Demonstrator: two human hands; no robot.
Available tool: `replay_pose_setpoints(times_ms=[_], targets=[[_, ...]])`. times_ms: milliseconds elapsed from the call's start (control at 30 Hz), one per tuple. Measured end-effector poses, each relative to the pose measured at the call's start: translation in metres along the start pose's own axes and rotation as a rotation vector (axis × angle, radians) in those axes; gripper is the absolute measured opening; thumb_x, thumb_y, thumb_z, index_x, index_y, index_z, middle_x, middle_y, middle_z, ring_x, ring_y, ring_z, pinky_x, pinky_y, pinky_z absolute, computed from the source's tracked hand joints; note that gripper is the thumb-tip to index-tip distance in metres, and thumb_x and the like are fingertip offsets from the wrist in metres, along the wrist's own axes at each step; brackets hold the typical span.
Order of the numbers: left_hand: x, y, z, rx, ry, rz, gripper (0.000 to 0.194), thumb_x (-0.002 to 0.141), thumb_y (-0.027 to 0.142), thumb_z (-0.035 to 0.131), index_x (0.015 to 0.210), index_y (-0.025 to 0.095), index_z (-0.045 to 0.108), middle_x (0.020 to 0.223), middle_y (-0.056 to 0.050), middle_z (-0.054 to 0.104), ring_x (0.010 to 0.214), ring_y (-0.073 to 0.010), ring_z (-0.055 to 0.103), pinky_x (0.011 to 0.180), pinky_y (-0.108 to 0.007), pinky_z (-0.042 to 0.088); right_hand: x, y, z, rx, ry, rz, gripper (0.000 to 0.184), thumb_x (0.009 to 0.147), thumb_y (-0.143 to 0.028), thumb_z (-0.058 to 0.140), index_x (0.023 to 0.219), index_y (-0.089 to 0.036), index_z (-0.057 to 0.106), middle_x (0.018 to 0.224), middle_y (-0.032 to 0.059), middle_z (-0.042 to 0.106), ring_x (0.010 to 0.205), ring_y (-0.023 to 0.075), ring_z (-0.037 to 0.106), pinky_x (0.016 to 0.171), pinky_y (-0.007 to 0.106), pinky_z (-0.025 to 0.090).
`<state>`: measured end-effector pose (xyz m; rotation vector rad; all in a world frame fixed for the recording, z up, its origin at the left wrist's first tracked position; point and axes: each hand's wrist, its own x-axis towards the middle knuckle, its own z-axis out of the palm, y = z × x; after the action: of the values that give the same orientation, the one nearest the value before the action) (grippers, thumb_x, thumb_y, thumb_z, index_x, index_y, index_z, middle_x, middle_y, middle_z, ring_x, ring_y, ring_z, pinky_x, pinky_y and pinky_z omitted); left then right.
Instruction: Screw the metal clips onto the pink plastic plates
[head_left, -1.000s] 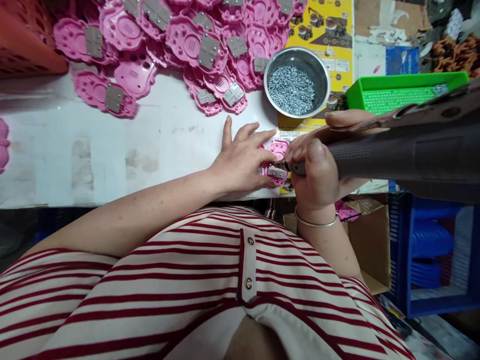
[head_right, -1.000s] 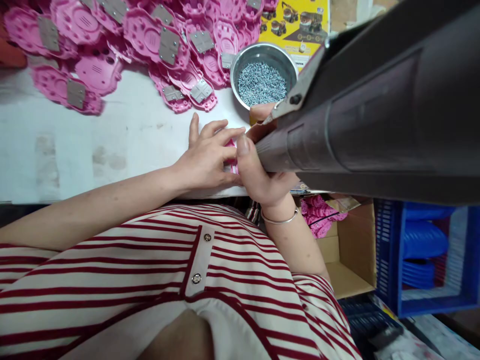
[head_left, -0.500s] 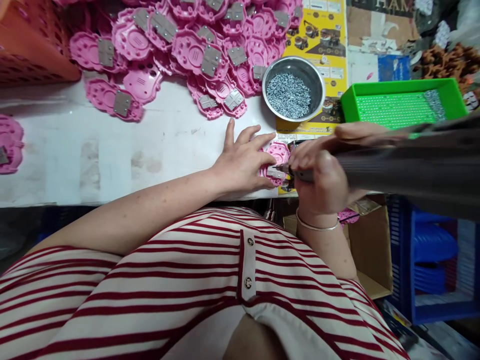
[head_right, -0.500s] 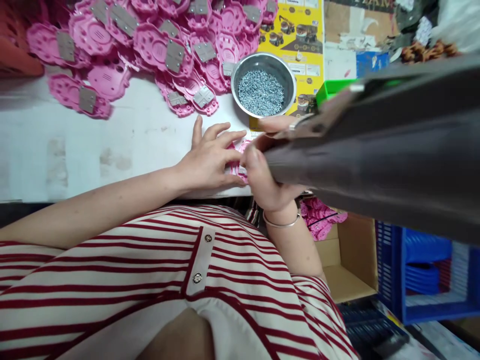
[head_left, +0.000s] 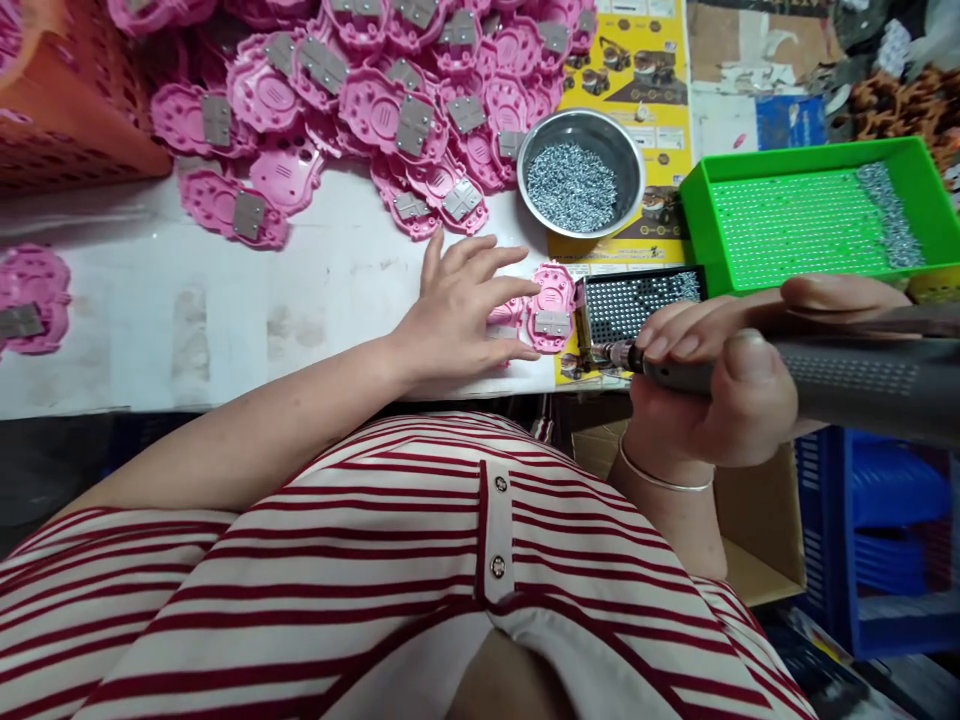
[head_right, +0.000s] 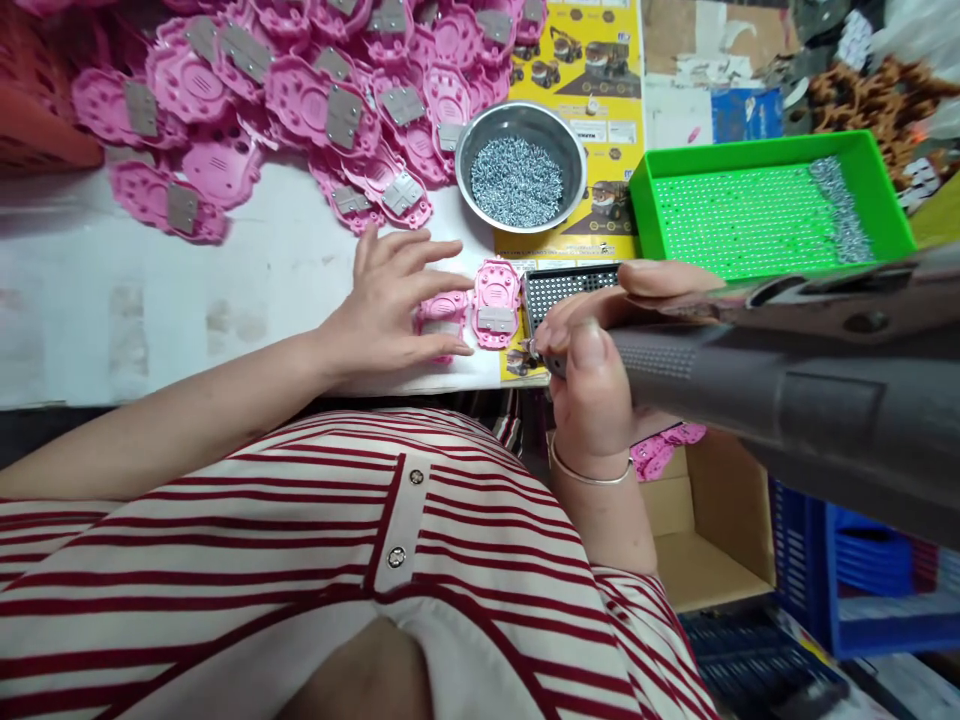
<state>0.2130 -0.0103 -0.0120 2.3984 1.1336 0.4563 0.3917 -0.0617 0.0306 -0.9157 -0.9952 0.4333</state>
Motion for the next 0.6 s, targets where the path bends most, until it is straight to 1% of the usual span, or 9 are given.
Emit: replay_pose_setpoints(times_ms=[100, 200, 300, 400, 433, 500, 533, 600], targets=[[-0.016, -0.011, -0.005, 0.003, 0.03, 0.019, 0.041, 0.082, 0.06, 0.068, 0.114, 0.034, 0.069, 0.136, -0.001, 0.062, 0.134, -0.0292, 0.044, 0.121, -0.059, 0.009, -0.002, 0.0, 0.0, 0.041, -0.026, -0.021, 0.03, 0.071, -0.039, 0.072, 0.068, -0.026, 0.045, 0.049, -0.0064, 0.041, 0.038, 0.0095, 0.038, 0.041, 0.033, 0.034], [-0.023, -0.013, -0.006, 0.023, 0.032, 0.016, 0.031, 0.088, 0.056, 0.061, 0.107, 0.035, 0.073, 0.126, 0.0, 0.068, 0.127, -0.0287, 0.049, 0.121, -0.061, 0.009, -0.003, 0.001, 0.001, 0.06, -0.025, -0.022, 0.028, 0.07, -0.035, 0.07, 0.065, -0.026, 0.044, 0.05, -0.006, 0.043, 0.039, 0.0102, 0.041, 0.041, 0.034, 0.035], [-0.022, -0.008, -0.007, 0.072, 0.01, 0.01, 0.029, 0.092, 0.052, 0.055, 0.101, 0.033, 0.075, 0.124, -0.002, 0.068, 0.126, -0.0312, 0.049, 0.119, -0.065, 0.01, -0.005, 0.004, 0.003, 0.061, -0.011, -0.05, 0.029, 0.069, -0.038, 0.072, 0.064, -0.027, 0.045, 0.048, -0.0066, 0.041, 0.036, 0.0102, 0.035, 0.038, 0.034, 0.032], [-0.021, -0.003, -0.011, 0.143, -0.005, 0.014, 0.029, 0.093, 0.05, 0.054, 0.095, 0.032, 0.076, 0.127, 0.0, 0.067, 0.129, -0.0333, 0.046, 0.12, -0.066, 0.007, -0.005, 0.005, 0.002, 0.104, -0.016, -0.051, 0.029, 0.068, -0.035, 0.074, 0.063, -0.027, 0.047, 0.047, -0.0061, 0.043, 0.036, 0.01, 0.036, 0.038, 0.034, 0.031], [-0.022, -0.003, -0.012, 0.17, -0.008, 0.014, 0.029, 0.094, 0.049, 0.053, 0.094, 0.032, 0.076, 0.128, 0.003, 0.066, 0.13, -0.0331, 0.045, 0.121, -0.065, 0.005, -0.005, 0.004, 0.002, 0.116, -0.015, -0.045, 0.027, 0.067, -0.034, 0.074, 0.065, -0.027, 0.049, 0.047, -0.006, 0.044, 0.036, 0.0103, 0.038, 0.039, 0.034, 0.032], [-0.024, -0.002, -0.013, 0.211, -0.017, 0.024, 0.027, 0.095, 0.046, 0.052, 0.094, 0.031, 0.075, 0.13, 0.005, 0.065, 0.131, -0.0324, 0.043, 0.122, -0.066, 0.003, -0.005, 0.001, 0.001, 0.12, -0.01, -0.024, 0.02, 0.068, -0.033, 0.074, 0.074, -0.027, 0.055, 0.048, -0.006, 0.045, 0.038, 0.0113, 0.04, 0.041, 0.034, 0.033], [-0.025, -0.003, -0.013, 0.219, -0.014, 0.032, 0.027, 0.095, 0.045, 0.053, 0.094, 0.03, 0.075, 0.129, 0.005, 0.065, 0.13, -0.0321, 0.044, 0.121, -0.067, 0.003, -0.005, -0.001, 0.0, 0.113, -0.005, -0.007, 0.021, 0.069, -0.033, 0.073, 0.081, -0.027, 0.058, 0.049, -0.006, 0.046, 0.038, 0.0119, 0.041, 0.042, 0.034, 0.034], [-0.025, -0.003, -0.011, 0.202, 0.002, 0.05, 0.025, 0.093, 0.043, 0.056, 0.093, 0.026, 0.075, 0.125, 0.0, 0.067, 0.126, -0.0317, 0.048, 0.119, -0.069, 0.008, -0.004, -0.006, -0.001, 0.088, 0.014, 0.031, 0.027, 0.07, -0.033, 0.072, 0.093, -0.024, 0.06, 0.05, -0.0058, 0.048, 0.04, 0.013, 0.043, 0.044, 0.034, 0.036]])
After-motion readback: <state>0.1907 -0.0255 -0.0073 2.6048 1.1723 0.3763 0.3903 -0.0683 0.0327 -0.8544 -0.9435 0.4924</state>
